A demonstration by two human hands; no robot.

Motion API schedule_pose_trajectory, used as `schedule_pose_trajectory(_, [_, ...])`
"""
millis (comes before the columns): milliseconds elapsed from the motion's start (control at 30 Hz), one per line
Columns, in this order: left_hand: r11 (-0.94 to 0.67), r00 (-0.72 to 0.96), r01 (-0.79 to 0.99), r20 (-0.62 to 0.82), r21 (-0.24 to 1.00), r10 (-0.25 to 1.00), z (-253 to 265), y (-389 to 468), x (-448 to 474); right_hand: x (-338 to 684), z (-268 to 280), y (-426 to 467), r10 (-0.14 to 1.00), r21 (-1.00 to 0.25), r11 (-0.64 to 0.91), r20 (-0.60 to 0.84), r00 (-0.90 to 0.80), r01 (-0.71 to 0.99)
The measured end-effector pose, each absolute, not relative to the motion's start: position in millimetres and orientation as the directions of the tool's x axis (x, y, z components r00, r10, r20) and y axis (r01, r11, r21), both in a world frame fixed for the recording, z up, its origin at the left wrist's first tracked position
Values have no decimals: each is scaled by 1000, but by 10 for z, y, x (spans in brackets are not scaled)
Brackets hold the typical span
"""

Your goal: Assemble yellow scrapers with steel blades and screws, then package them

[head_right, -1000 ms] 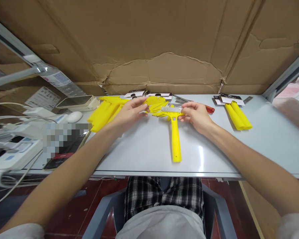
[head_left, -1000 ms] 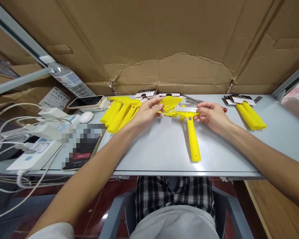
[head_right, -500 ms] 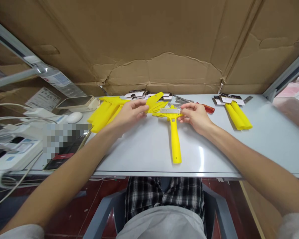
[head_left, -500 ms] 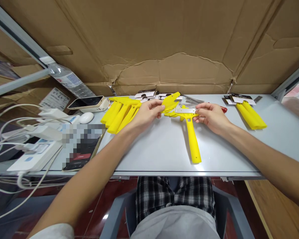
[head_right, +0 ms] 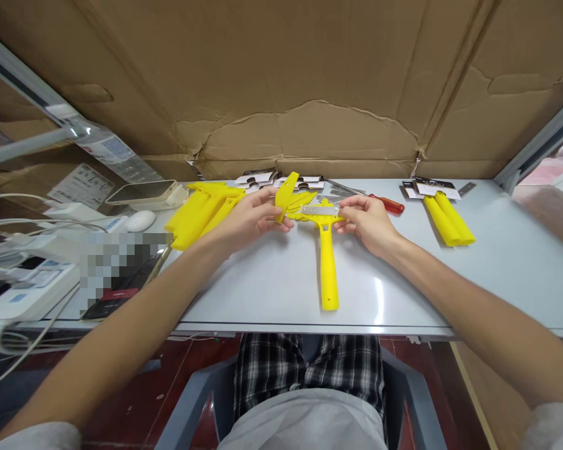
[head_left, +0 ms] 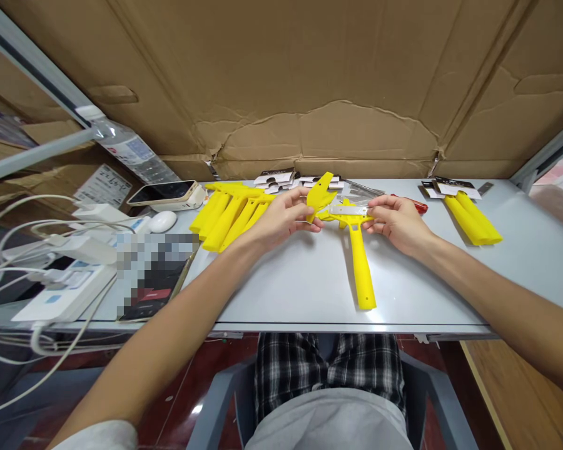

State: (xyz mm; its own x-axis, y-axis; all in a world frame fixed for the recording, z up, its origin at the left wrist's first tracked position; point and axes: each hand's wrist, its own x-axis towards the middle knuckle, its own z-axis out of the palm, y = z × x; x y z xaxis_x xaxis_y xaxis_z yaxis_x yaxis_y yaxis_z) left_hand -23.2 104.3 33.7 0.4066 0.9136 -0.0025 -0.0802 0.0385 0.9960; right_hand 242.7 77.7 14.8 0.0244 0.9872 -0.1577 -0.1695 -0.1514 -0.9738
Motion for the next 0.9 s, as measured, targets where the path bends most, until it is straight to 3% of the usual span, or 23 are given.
schedule_pose_trajectory(267, [-35, 309, -77, 57, 996, 949, 270, 1120, -253, 2425, 131, 777, 987, -975, -152, -158, 20, -160])
schedule_pose_trajectory(400, [30, 306, -173, 24, 985, 952, 294, 1094, -265, 2423, 136, 775, 988, -975, -147, -152, 13, -165])
schedule_pose_trajectory(600, [126, 315, -172, -67, 977, 947, 282, 1097, -196, 2432, 121, 783, 989, -976, -146, -150, 10, -164])
schedule_pose_trajectory(900, [67, 173, -144, -41, 987, 984, 187, 1182, -198, 2419, 125, 772, 990, -976, -141, -143, -2, -167])
